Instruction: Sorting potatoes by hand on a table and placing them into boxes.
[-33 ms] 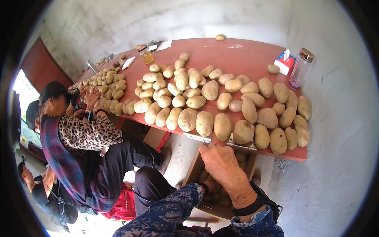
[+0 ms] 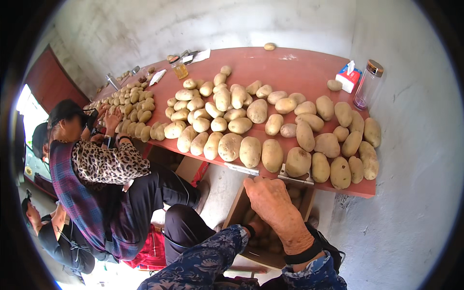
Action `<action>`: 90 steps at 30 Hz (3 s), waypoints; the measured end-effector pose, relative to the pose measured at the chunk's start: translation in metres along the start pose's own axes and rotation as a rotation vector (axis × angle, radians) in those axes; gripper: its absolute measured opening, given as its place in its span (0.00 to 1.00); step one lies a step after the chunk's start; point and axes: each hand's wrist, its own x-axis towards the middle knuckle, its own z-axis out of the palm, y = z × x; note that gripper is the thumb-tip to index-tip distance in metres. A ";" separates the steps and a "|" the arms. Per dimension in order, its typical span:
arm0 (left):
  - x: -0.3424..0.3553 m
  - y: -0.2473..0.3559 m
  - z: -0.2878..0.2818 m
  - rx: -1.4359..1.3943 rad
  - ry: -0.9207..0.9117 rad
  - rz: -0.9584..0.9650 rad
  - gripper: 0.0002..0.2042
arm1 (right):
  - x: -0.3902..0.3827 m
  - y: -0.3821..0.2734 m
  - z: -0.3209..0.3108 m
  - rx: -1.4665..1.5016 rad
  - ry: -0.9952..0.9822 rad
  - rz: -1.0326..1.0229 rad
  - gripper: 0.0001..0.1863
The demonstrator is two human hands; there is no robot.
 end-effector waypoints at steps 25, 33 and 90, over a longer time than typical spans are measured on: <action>-0.133 0.053 -0.155 -2.191 -0.288 0.391 0.21 | 0.009 -0.012 0.007 -0.006 0.013 -0.065 0.05; -0.168 0.056 -0.170 -2.343 -0.192 0.541 0.25 | 0.010 -0.012 0.005 -0.061 0.018 -0.087 0.07; -0.231 -0.003 -0.230 -1.855 0.905 0.446 0.40 | -0.003 -0.017 0.037 -0.053 -0.216 0.002 0.12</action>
